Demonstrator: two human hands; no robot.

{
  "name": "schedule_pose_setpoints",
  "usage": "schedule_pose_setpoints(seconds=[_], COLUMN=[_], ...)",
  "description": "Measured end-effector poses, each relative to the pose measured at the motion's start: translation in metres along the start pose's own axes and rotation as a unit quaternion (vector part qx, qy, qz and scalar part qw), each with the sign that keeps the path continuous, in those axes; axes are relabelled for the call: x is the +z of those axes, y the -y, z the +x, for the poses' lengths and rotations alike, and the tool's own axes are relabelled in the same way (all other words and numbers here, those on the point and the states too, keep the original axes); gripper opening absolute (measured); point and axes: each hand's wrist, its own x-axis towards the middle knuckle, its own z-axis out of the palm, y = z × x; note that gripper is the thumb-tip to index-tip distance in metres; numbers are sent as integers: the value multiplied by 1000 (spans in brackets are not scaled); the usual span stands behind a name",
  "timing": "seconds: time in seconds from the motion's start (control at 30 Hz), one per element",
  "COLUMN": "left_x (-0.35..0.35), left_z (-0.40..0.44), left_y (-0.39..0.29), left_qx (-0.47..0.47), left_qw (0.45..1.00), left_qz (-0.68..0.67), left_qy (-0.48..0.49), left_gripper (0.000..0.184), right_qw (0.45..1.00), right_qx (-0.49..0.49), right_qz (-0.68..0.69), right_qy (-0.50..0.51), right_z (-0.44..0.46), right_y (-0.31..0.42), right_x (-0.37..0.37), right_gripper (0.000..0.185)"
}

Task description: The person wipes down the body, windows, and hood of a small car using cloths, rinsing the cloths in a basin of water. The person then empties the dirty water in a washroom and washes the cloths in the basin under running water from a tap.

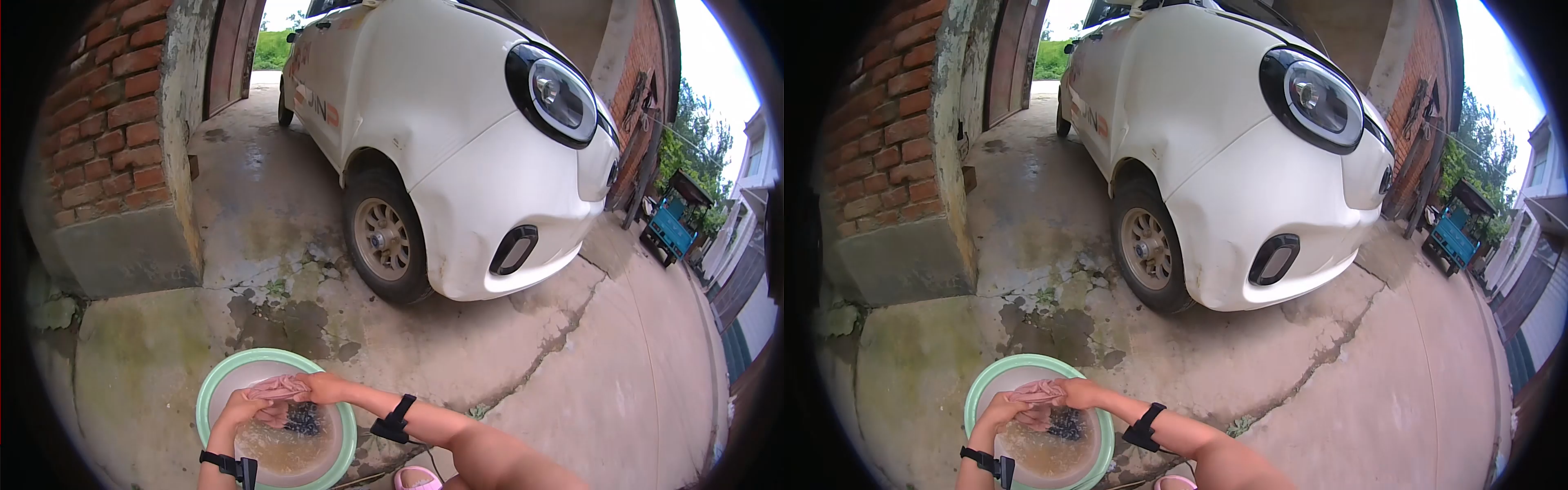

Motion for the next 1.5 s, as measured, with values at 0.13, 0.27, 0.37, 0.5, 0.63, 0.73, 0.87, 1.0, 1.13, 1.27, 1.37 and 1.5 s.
schedule_pose_setpoints(seconds=[0.13, 0.27, 0.37, 0.5, 0.63, 0.73, 0.87, 1.0, 1.13, 1.27, 1.37, 1.5], left_x=[2, -9, -16, -7, 12, 9, 10, 21, 35, 44, 17, 16], left_z=[14, 12, 4, 16, 19, 17, 38, 38, 31, -5, -1, -6], left_y=[13, 13, 15, 39, 33, 23, 46, 40, 36, 6, 26, 38], left_qx=[58, 68, 63, 260, 144, 80, 180, 90, 29, 66, 199, 386], left_qw=[995, 986, 994, 842, 899, 910, 945, 988, 973, 992, 884, 498], left_qz=[-80, -151, 84, 470, 414, 405, 232, -100, -213, -43, 399, 766], left_qy=[10, 36, -34, -57, 20, -27, -145, -69, -77, -101, -141, -123], left_gripper=[37, 46, 67, 102, 64, 40, 26, 14, 17, 52, 74, 61], right_qw=[949, 983, 991, 993, 980, 977, 996, 959, 939, 822, 755, 741], right_qx=[-215, 2, 63, -10, -49, -25, -63, -2, -89, 121, 145, 119], right_qz=[206, 178, 109, -119, -194, -207, 20, 269, 317, 529, 615, 602], right_qy=[-100, 42, 54, -3, 22, 38, 65, 93, 99, 173, 174, 274], right_z=[20, 18, 12, 14, 12, 10, 22, 21, 13, 10, 11, 2], right_y=[-41, -9, 5, 12, 21, 15, -5, -11, 3, -4, -14, 11], right_x=[79, 57, 32, 42, 39, 25, 27, 53, 48, 40, 30, 28], right_gripper=[46, 45, 38, 27, 28, 41, 63, 68, 68, 42, 29, 9])
